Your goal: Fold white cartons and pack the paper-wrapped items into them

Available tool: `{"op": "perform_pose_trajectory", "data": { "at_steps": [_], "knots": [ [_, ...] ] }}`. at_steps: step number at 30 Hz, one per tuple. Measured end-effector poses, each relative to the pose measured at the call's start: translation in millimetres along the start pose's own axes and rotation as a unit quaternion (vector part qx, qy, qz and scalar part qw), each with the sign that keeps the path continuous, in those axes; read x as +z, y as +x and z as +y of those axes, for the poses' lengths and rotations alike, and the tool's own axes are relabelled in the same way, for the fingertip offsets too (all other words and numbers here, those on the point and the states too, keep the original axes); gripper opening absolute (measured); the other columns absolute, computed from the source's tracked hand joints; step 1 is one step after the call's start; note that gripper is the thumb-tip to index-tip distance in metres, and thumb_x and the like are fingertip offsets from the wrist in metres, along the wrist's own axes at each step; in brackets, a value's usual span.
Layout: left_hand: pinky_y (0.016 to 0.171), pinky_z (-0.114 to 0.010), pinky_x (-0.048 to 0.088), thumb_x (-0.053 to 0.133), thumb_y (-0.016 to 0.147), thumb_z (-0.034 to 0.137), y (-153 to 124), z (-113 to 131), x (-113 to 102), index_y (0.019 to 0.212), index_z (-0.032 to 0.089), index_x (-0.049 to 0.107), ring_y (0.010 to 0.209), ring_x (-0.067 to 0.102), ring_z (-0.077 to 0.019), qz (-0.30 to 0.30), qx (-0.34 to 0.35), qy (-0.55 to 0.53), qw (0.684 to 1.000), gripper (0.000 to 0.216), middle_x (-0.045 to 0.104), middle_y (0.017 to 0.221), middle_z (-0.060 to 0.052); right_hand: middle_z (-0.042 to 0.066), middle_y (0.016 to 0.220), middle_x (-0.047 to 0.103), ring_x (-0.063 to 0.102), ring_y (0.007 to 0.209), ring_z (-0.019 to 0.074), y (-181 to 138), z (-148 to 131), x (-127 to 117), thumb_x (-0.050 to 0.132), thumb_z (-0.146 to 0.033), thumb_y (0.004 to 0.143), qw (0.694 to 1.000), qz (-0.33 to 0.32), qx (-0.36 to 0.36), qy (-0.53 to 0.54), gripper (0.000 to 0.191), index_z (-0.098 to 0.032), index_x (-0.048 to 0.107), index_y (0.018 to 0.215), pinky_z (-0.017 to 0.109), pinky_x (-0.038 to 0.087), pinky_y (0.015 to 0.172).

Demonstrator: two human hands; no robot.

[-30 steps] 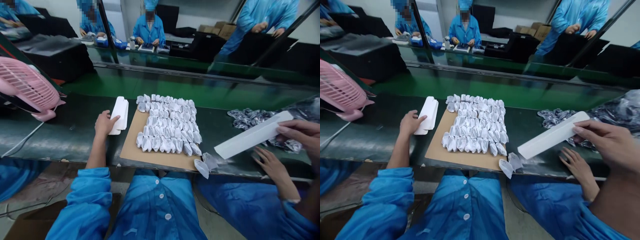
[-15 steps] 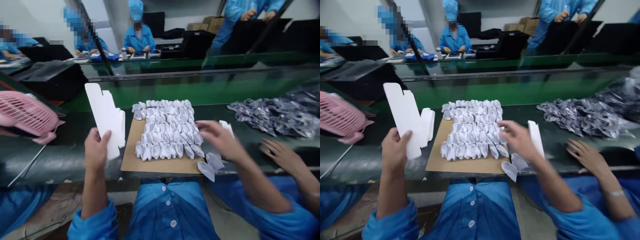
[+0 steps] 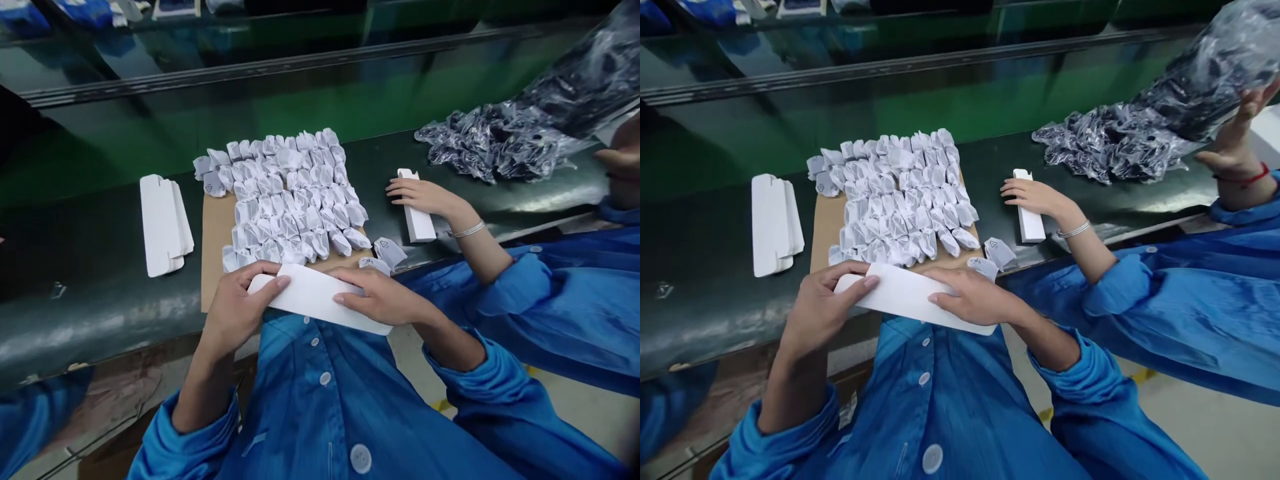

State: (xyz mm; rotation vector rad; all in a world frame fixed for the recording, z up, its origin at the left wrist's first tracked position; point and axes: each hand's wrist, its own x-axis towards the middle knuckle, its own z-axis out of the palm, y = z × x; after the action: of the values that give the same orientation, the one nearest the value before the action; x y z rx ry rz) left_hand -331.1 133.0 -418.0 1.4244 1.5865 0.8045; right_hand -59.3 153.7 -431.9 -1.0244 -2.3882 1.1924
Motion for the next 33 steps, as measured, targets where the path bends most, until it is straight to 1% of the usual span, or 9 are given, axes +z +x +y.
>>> {"op": "perform_pose_trajectory", "data": {
  "at_steps": [4,6,9,14,17,20,24,30,33],
  "knots": [
    [0.056,-0.021,0.047,0.070,0.081,0.047,3.7,4.8,11.2,0.087,0.018,0.072,0.069,0.063,-0.0147,0.014,-0.008,-0.029,0.999,0.029,0.072,0.081,-0.002,0.022,0.130,0.061,0.061,0.113,0.0336,-8.7,-13.3,23.4,0.061,-0.058,0.089,0.951,0.142,-0.034,-0.274,0.087,-0.003,0.035,0.151,0.046,0.052,0.091],
    [0.057,-0.021,0.049,0.071,0.080,0.046,2.2,3.7,10.5,0.093,0.018,0.071,0.071,0.064,-0.0157,-0.031,-0.015,-0.039,0.999,0.031,0.072,0.083,-0.002,0.023,0.123,0.064,0.063,0.107,0.0336,-10.2,-14.4,29.1,0.061,-0.054,0.091,0.926,0.157,-0.075,-0.334,0.080,0.001,0.041,0.146,0.046,0.054,0.087],
    [0.056,-0.021,0.049,0.071,0.080,0.043,-0.1,2.0,5.8,0.098,0.017,0.068,0.069,0.065,-0.0160,-0.083,-0.019,-0.034,0.996,0.032,0.071,0.078,-0.002,0.021,0.122,0.065,0.063,0.104,0.0310,-10.1,-12.0,26.9,0.057,-0.045,0.095,0.912,0.168,-0.124,-0.353,0.066,0.002,0.046,0.141,0.043,0.055,0.084],
    [0.063,-0.020,0.051,0.064,0.084,0.032,-6.0,-1.4,9.4,0.093,0.018,0.069,0.076,0.067,-0.0150,-0.005,0.036,0.030,0.999,0.017,0.073,0.082,-0.002,0.022,0.123,0.065,0.063,0.106,0.0309,-8.5,-15.0,21.8,0.056,-0.037,0.096,0.898,0.166,-0.144,-0.381,0.058,0.003,0.049,0.138,0.042,0.055,0.085],
    [0.066,-0.020,0.051,0.064,0.085,0.031,-9.6,-2.5,9.8,0.091,0.018,0.070,0.077,0.068,-0.0149,0.002,0.050,0.038,0.998,0.015,0.074,0.084,-0.002,0.021,0.123,0.065,0.062,0.108,0.0309,-9.8,-19.9,22.4,0.056,-0.034,0.097,0.896,0.161,-0.143,-0.389,0.055,0.003,0.050,0.137,0.043,0.055,0.087],
    [0.061,-0.021,0.052,0.066,0.084,0.035,-10.1,-2.7,4.7,0.090,0.018,0.070,0.073,0.068,-0.0160,-0.033,0.035,-0.002,0.999,0.018,0.073,0.081,-0.003,0.021,0.125,0.065,0.062,0.110,0.0314,-12.0,-21.2,20.8,0.055,-0.036,0.097,0.900,0.146,-0.135,-0.389,0.056,0.002,0.049,0.139,0.044,0.055,0.091],
    [0.053,-0.022,0.051,0.071,0.080,0.041,-6.6,-5.3,1.7,0.097,0.018,0.072,0.068,0.068,-0.0179,-0.131,0.006,-0.063,0.989,0.028,0.074,0.078,-0.005,0.022,0.129,0.063,0.061,0.112,0.0326,-14.1,-18.1,18.0,0.051,-0.038,0.098,0.908,0.126,-0.140,-0.375,0.057,-0.002,0.047,0.142,0.047,0.055,0.090],
    [0.063,-0.023,0.055,0.068,0.077,0.024,-2.3,-9.5,10.6,0.079,0.020,0.074,0.073,0.069,-0.0173,-0.048,0.027,-0.024,0.998,0.008,0.074,0.078,-0.003,0.022,0.123,0.067,0.065,0.111,0.0333,-22.8,-18.5,23.3,0.052,-0.024,0.097,0.906,0.127,-0.148,-0.375,0.046,-0.003,0.053,0.138,0.047,0.055,0.090],
    [0.053,-0.024,0.055,0.070,0.077,0.025,-7.6,-5.6,6.3,0.081,0.019,0.073,0.063,0.069,-0.0166,-0.058,0.008,-0.060,0.996,0.008,0.074,0.076,-0.003,0.020,0.122,0.068,0.065,0.111,0.0310,-26.8,-16.9,18.8,0.052,-0.018,0.095,0.899,0.146,-0.150,-0.384,0.043,-0.007,0.052,0.137,0.044,0.055,0.091]
  ]
}}
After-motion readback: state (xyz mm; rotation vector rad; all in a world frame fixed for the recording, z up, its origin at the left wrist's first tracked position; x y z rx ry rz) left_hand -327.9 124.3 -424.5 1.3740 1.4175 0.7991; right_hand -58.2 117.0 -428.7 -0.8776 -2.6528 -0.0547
